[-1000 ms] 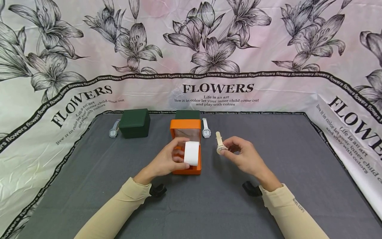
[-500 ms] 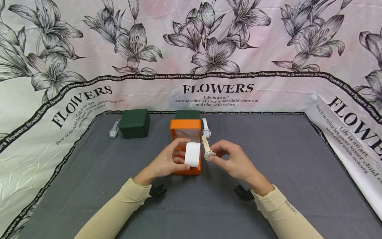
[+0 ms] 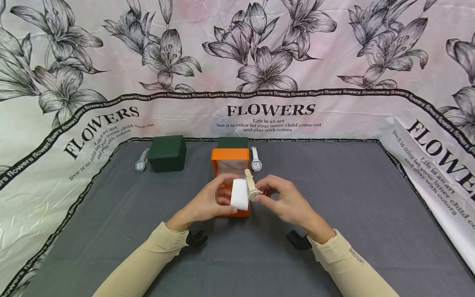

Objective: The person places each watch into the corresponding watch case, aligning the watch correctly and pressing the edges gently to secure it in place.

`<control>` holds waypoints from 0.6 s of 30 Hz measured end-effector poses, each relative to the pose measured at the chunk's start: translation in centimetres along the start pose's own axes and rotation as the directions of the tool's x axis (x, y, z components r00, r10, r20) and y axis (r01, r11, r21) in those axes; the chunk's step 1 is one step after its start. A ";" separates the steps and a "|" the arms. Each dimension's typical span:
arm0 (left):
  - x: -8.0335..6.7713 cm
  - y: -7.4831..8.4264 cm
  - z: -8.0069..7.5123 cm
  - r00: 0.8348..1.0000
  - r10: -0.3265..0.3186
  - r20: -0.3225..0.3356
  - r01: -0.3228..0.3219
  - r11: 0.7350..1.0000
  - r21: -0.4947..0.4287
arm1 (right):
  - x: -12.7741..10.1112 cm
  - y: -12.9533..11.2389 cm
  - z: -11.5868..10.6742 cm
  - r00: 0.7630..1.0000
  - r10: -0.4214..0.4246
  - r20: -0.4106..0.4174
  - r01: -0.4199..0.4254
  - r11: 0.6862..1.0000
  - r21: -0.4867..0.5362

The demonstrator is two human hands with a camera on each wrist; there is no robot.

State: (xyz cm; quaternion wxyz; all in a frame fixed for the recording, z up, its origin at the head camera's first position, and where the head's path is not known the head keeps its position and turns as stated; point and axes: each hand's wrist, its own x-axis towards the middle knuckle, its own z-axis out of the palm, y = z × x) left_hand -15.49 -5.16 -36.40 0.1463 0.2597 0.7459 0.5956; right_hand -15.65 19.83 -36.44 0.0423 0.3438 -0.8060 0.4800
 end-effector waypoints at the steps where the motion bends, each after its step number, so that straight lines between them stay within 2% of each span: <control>1: 0.0 0.0 0.0 1.000 0.001 -0.004 -0.001 1.000 -0.007 | 0.0 -0.2 0.1 1.000 0.004 0.005 -0.004 1.000 0.004; 7: 0.0 0.0 0.0 0.999 0.024 -0.040 -0.028 0.995 -0.097 | 0.1 -2.0 0.4 0.998 0.038 0.043 -0.040 0.998 0.041; 12: 0.1 -0.3 0.0 0.997 0.048 -0.061 -0.055 0.992 -0.115 | -0.2 -0.4 0.7 0.994 0.093 0.057 -0.098 0.992 0.081; 18: -0.1 -0.1 0.0 0.993 0.028 -0.119 -0.038 0.995 -0.087 | -0.2 0.4 0.8 0.991 0.120 0.066 -0.128 0.984 0.122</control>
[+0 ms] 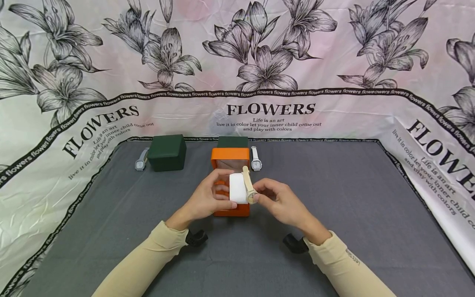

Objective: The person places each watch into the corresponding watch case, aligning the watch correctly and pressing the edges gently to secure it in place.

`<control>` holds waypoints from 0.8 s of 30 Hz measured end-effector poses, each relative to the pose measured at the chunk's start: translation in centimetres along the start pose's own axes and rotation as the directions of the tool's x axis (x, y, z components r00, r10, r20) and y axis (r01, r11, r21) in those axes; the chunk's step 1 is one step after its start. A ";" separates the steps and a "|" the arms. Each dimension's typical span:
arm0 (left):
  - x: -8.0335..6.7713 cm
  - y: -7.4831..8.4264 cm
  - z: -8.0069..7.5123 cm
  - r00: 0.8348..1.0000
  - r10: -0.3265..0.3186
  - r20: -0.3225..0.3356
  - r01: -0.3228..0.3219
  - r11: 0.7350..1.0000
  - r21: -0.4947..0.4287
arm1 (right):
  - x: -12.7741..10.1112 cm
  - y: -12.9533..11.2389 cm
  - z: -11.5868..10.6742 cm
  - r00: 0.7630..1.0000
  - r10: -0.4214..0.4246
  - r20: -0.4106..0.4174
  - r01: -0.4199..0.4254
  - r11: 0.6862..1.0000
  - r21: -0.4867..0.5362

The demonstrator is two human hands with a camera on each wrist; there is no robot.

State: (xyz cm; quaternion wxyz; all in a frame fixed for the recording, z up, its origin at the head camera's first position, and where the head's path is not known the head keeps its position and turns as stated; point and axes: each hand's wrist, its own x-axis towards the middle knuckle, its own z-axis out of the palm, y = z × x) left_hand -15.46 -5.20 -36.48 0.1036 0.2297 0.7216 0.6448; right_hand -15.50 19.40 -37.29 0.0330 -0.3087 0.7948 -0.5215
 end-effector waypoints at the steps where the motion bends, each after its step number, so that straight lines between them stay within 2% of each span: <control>1: 0.0 0.1 0.0 1.000 -0.004 -0.007 0.004 1.000 -0.001 | 0.0 0.0 0.0 1.000 0.001 0.002 -0.001 1.000 -0.002; 13: -0.2 0.3 0.4 0.997 -0.048 -0.064 0.045 0.997 -0.056 | -0.2 -0.3 0.2 1.000 -0.017 -0.010 0.015 0.977 -0.211; 19: 0.4 -1.7 0.4 0.993 -0.051 -0.103 0.044 0.997 -0.068 | -0.3 -0.1 0.6 0.992 -0.122 -0.014 0.109 0.928 -0.356; 24: 0.8 -2.5 0.2 0.993 -0.037 -0.115 0.029 0.997 -0.075 | -0.1 -0.3 0.8 0.985 -0.172 -0.023 0.150 0.912 -0.381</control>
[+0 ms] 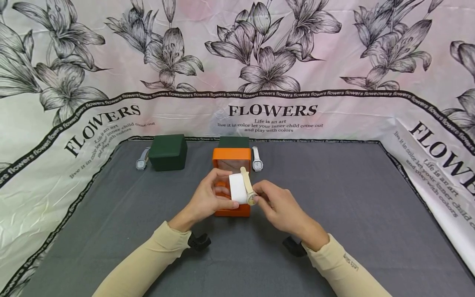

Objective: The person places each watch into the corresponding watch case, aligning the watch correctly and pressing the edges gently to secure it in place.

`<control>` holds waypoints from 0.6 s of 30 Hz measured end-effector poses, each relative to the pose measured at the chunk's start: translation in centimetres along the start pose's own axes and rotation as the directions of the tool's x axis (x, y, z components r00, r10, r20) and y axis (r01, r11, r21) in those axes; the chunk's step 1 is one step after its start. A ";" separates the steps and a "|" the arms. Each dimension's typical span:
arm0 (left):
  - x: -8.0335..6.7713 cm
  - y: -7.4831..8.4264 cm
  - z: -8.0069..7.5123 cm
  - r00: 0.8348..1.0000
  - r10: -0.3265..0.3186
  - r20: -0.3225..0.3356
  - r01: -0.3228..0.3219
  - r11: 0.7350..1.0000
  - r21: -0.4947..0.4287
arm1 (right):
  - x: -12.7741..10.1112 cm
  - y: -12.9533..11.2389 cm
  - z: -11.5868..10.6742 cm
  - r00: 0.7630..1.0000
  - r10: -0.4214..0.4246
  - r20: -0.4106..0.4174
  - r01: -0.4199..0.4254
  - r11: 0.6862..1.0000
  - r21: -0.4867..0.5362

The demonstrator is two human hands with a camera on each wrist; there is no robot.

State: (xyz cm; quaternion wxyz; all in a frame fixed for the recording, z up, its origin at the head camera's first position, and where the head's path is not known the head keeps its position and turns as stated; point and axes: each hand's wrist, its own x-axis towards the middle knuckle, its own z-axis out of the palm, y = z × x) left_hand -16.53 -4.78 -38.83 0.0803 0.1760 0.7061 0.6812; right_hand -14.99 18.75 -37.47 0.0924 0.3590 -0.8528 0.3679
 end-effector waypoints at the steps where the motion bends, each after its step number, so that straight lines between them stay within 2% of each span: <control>1: 0.0 -0.1 -0.1 1.000 0.003 0.007 -0.003 1.000 -0.011 | 0.1 -0.1 0.0 1.000 0.002 -0.005 -0.002 1.000 0.004; 6: 0.1 0.0 -0.4 0.998 0.007 0.056 -0.003 0.997 -0.075 | 0.1 -0.3 0.0 1.000 0.027 -0.008 -0.027 0.998 0.053; 10: 0.1 0.1 -0.4 0.998 0.007 0.065 -0.002 0.997 -0.082 | 0.1 -0.2 0.0 1.000 0.026 -0.012 -0.025 0.997 0.067; 14: 0.0 0.2 -0.2 0.999 0.002 0.044 0.003 0.994 -0.111 | 0.0 -0.1 0.1 0.999 -0.026 -0.031 0.027 0.999 0.034; 18: 0.0 0.3 0.0 1.000 -0.015 0.019 0.018 0.987 -0.160 | 0.1 0.1 0.2 0.995 -0.092 -0.040 0.090 0.995 -0.042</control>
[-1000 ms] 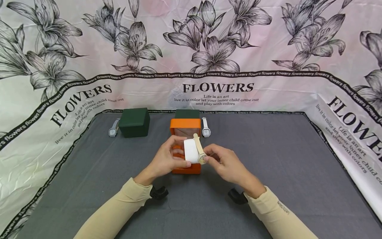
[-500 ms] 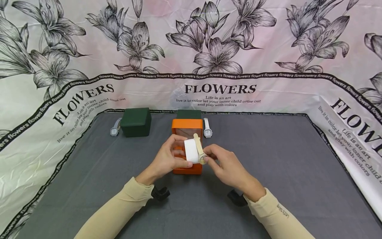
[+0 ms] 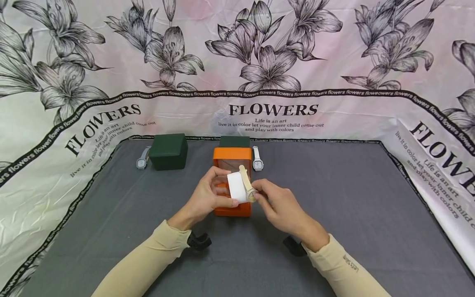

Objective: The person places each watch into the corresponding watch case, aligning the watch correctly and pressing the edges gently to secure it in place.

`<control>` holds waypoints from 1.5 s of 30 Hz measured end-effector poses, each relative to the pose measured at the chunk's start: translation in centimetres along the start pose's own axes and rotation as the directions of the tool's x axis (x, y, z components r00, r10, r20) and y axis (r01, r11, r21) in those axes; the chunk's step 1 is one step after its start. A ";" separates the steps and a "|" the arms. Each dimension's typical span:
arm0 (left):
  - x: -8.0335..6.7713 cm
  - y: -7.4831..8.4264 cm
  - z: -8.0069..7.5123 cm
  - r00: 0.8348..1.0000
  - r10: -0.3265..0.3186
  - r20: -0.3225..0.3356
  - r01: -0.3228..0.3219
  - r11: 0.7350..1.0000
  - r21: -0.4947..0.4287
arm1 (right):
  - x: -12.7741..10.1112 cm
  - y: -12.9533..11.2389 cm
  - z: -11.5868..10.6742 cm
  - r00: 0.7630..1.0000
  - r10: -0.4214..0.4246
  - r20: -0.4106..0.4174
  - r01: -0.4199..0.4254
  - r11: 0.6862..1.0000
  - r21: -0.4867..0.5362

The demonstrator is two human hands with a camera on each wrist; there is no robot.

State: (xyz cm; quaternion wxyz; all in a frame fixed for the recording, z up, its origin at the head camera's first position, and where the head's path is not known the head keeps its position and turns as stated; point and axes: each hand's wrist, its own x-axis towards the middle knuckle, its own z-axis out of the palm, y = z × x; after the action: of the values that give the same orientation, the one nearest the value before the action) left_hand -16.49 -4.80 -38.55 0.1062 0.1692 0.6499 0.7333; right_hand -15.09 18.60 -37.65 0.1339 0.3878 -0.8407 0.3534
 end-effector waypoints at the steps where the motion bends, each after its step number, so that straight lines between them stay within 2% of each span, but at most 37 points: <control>1: 0.0 -0.1 0.0 1.000 -0.006 -0.005 0.006 1.000 -0.008 | 0.0 0.0 0.1 1.000 -0.011 0.002 0.012 1.000 -0.014; 5: -0.1 -0.2 0.2 1.000 -0.007 -0.021 0.007 1.000 -0.025 | -0.2 -0.1 0.3 1.000 -0.024 -0.010 0.024 0.999 -0.039; 8: -0.1 -0.3 0.1 0.999 0.018 -0.027 -0.018 1.000 -0.013 | -0.2 -0.4 0.5 0.999 -0.008 -0.037 0.007 1.000 -0.026; 14: -0.2 -0.3 0.0 0.998 0.061 -0.026 -0.061 0.998 0.008 | -0.1 -1.0 1.1 0.992 0.079 -0.097 -0.071 0.994 0.081; 18: -0.2 -0.3 0.1 0.998 0.059 -0.025 -0.059 0.998 0.002 | 0.2 -2.0 0.9 0.982 0.099 -0.161 -0.078 0.987 0.137; 21: -0.2 -0.4 0.1 0.999 0.049 -0.011 -0.049 0.999 0.003 | 0.2 -1.9 0.7 0.985 0.104 -0.139 -0.081 0.983 0.164; 23: -0.2 -0.5 0.1 0.999 0.042 0.007 -0.042 0.999 0.002 | -0.1 -0.9 0.8 0.989 0.108 -0.102 -0.087 0.978 0.192; 27: -0.2 -0.3 0.0 0.999 0.038 0.032 -0.038 0.999 0.007 | -0.2 -0.4 0.2 0.995 0.092 -0.041 -0.080 0.969 0.233; 38: -0.2 -0.1 0.0 0.999 0.028 0.034 -0.029 0.999 0.022 | -0.3 -0.5 0.1 0.987 0.157 -0.023 -0.149 0.968 0.203; 45: -0.3 0.1 0.3 0.999 0.047 -0.017 -0.046 0.998 0.035 | -0.2 -0.7 0.2 0.972 0.230 -0.047 -0.213 0.949 0.233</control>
State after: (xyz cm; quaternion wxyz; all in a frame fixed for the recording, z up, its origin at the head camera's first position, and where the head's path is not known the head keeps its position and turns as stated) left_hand -16.10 -4.69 -38.41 0.0806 0.1795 0.6592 0.7258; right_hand -14.41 18.26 -37.61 0.0790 0.2906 -0.8277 0.4736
